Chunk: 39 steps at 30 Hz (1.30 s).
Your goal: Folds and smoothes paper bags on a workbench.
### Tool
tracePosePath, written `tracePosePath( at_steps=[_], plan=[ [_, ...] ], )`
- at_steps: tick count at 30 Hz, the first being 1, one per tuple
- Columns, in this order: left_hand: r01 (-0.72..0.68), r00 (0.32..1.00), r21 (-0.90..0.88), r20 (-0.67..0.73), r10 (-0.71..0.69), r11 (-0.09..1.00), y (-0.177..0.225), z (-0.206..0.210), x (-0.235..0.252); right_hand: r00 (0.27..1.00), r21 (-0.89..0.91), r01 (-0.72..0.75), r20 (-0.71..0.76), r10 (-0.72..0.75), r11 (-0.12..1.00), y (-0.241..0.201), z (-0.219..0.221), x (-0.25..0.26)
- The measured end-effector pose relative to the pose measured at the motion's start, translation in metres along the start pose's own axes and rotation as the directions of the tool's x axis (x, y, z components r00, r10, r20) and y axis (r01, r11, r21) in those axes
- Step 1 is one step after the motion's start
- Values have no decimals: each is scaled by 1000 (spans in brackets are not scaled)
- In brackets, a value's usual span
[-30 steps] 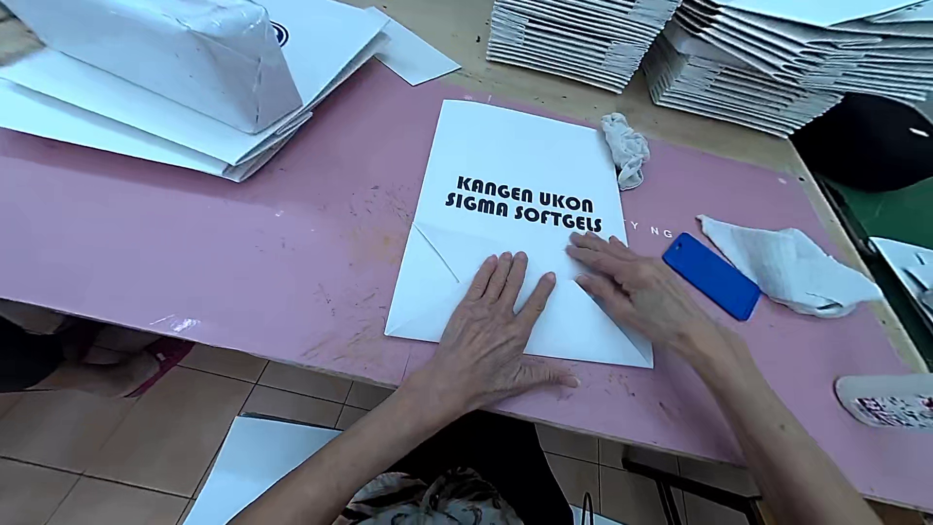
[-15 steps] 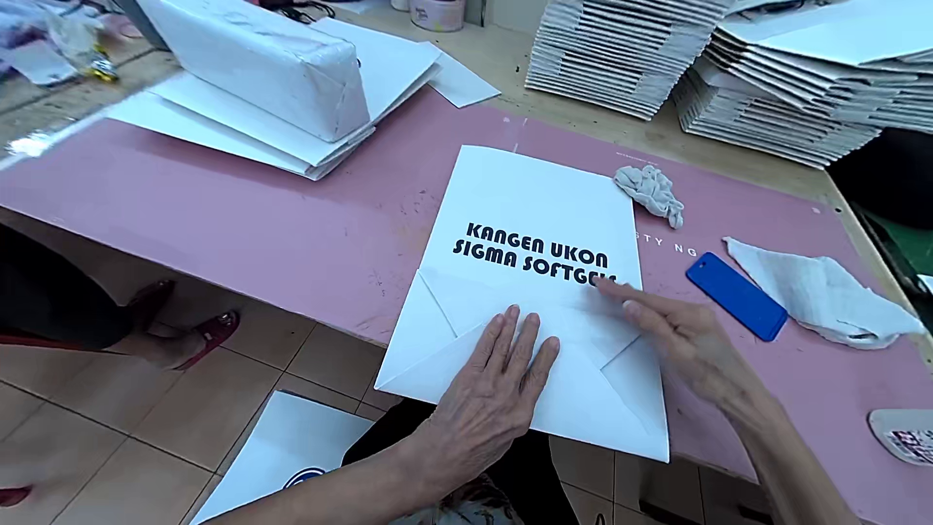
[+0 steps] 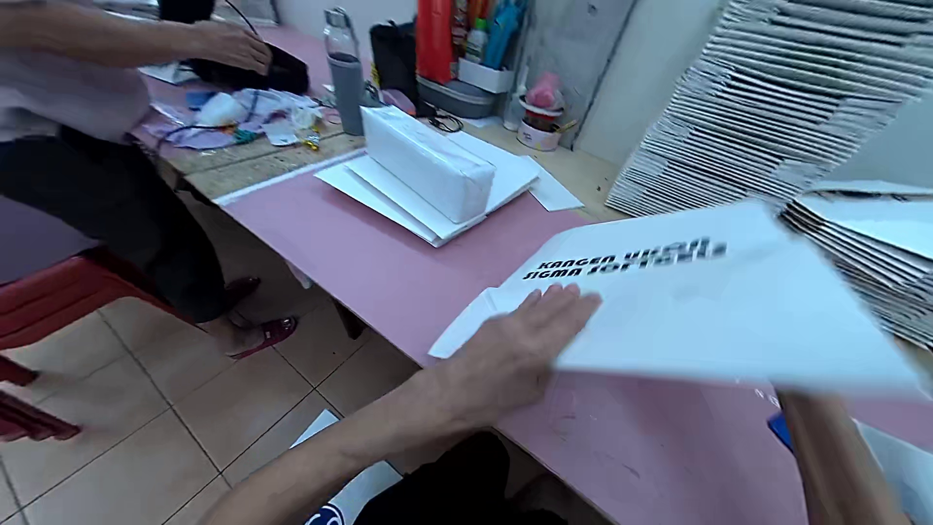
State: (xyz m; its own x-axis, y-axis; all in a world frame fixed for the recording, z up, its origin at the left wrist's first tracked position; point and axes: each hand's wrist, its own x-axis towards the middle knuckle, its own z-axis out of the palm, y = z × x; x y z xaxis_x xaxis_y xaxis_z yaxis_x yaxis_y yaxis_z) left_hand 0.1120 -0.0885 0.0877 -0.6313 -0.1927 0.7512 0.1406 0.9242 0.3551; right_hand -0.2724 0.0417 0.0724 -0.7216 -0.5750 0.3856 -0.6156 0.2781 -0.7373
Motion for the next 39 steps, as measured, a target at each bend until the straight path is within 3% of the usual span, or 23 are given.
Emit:
tracePosePath(
  at_steps=[1,2,3,5,7,9,11,15,20,22,24,28,32,35,36,37,38,39],
  plan=[
    [88,989,-67,-117,-96,994,-9,-10,6,998,92,-56,16,55,994,-48,5,-7],
    [203,945,-188,-221,-243,961,-21,-18,10,1000,142,15,24,-18,990,-68,13,-10],
    [338,872,-350,-234,-431,874,-33,-28,13,994,165,97,30,-104,981,-77,23,-9],
    [446,679,-703,-139,-721,554,-57,-43,13,970,110,229,54,-236,967,-88,45,-5],
    [410,510,-859,-63,-858,307,-76,-48,6,945,-2,319,78,-318,948,-114,64,-7],
    [340,406,-919,-46,-913,197,-89,-46,-7,942,-106,322,138,-306,941,-143,82,-14],
    [328,346,-935,-16,-938,136,-89,-43,-21,916,-214,391,185,-356,895,-155,104,-20],
    [345,271,-938,137,-953,-36,-40,-27,-42,809,-307,587,258,-528,749,-174,148,-57],
    [334,116,-871,418,-901,-361,18,21,-52,743,-286,650,435,-509,704,-146,161,-138],
    [347,69,-828,490,-869,-440,31,35,-53,745,-258,631,463,-480,732,-125,157,-155],
    [369,101,-811,521,-847,-455,41,42,-58,743,-220,626,460,-486,748,-111,147,-163],
    [462,227,-771,581,-782,-438,46,37,-79,711,-164,645,486,-508,746,-103,135,-174],
    [593,237,-693,636,-734,-409,41,27,-99,635,-84,704,520,-571,706,-104,144,-182],
    [709,247,-538,795,-554,-457,36,20,-116,590,-65,740,540,-600,670,-107,149,-186],
    [769,276,-481,844,-460,-421,33,16,-123,586,-75,746,546,-599,662,-107,151,-188],
    [840,323,-459,853,-410,-291,30,11,-129,586,-87,750,548,-597,656,-107,152,-189],
    [887,399,-460,805,-439,-37,32,1,-134,587,-100,752,550,-594,651,-107,153,-190],
    [849,527,-446,681,-508,282,36,-11,-138,591,-112,752,551,-589,650,-108,154,-191]
  ],
)
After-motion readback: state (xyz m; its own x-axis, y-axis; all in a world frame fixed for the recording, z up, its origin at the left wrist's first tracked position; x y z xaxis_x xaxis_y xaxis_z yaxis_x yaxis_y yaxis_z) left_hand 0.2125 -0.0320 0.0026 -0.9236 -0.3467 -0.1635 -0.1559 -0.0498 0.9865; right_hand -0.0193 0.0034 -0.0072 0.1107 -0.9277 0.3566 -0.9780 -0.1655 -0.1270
